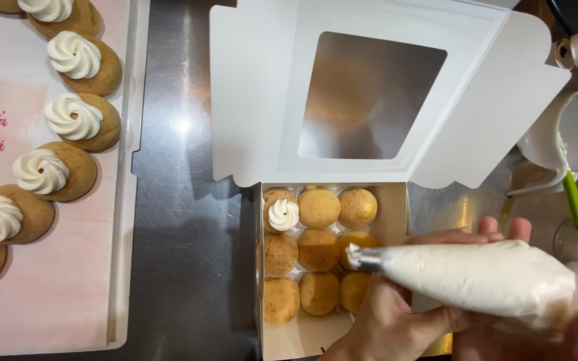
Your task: Piping whipped cream or frosting onto a heart-shaped arrangement of small cakes and then into a box of pastries.
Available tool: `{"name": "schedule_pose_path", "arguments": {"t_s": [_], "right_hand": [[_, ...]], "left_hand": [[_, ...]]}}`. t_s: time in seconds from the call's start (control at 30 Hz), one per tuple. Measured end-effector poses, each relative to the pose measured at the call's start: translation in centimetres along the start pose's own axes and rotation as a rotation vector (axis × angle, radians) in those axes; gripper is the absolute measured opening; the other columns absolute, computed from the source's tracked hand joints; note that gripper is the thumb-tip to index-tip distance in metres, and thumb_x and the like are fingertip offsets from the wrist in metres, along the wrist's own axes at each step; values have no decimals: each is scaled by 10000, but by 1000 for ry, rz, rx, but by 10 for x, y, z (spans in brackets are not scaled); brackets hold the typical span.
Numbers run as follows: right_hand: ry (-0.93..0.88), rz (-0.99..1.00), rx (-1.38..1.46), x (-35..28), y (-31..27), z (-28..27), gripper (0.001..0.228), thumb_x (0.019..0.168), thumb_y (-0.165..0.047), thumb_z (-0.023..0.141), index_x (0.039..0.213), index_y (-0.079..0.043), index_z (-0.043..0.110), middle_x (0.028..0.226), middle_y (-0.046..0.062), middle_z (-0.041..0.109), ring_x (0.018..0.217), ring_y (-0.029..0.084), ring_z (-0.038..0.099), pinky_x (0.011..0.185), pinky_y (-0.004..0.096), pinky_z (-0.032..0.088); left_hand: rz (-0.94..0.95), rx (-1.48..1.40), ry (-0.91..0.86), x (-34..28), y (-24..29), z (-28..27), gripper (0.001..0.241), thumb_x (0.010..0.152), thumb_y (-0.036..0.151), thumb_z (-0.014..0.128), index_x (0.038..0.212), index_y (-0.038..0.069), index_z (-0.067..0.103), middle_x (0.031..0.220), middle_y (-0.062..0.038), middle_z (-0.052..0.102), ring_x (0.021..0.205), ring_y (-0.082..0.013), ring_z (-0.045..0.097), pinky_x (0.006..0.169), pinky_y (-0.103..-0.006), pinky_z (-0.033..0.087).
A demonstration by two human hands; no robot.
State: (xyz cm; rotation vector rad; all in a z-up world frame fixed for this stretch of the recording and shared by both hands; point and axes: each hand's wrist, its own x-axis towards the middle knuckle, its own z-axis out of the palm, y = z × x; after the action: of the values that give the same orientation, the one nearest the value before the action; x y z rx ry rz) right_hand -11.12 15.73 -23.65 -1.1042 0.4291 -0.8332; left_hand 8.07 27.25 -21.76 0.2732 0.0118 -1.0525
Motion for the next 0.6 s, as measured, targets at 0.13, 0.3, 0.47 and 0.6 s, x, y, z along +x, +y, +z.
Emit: {"name": "schedule_pose_path", "arguments": {"t_s": [0.13, 0.3, 0.47, 0.6], "right_hand": [[202, 65, 85, 21, 25, 87, 187, 1116, -412, 613, 1131, -228, 589, 1281, 2, 570, 1413, 267, 497, 1324, 626, 354], [238, -3, 139, 24, 41, 76, 249, 1153, -423, 570, 1058, -193, 555, 1193, -75, 543, 1391, 183, 488, 1316, 578, 306], [373, -109, 64, 39, 35, 119, 296, 1023, -445, 678, 1273, -295, 627, 1342, -124, 625, 1400, 127, 572, 1268, 519, 394], [307, -158, 39, 34, 38, 113, 187, 1092, -418, 636, 1223, -285, 618, 1261, -146, 581, 1377, 100, 535, 1289, 460, 365]], "left_hand": [[151, 66, -90, -8, 0, -10, 603, 928, 53, 806, 1427, 1, 470, 1510, -93, 522, 1470, -274, 492, 1259, -449, 387], [11, 422, 140, -51, 1, -32, 596, 942, 14, 670, 1486, 103, 445, 1352, -126, 637, 1267, -211, 615, 1103, -367, 482], [624, 1789, 831, -70, 97, -30, 368, 817, 179, 842, 1070, 38, 615, 938, -129, 632, 792, -181, 645, 703, -286, 583], [654, 1911, 848, -33, 129, -22, 411, 850, 151, 786, 1143, -4, 544, 1011, -161, 645, 839, -205, 689, 717, -314, 584]]}}
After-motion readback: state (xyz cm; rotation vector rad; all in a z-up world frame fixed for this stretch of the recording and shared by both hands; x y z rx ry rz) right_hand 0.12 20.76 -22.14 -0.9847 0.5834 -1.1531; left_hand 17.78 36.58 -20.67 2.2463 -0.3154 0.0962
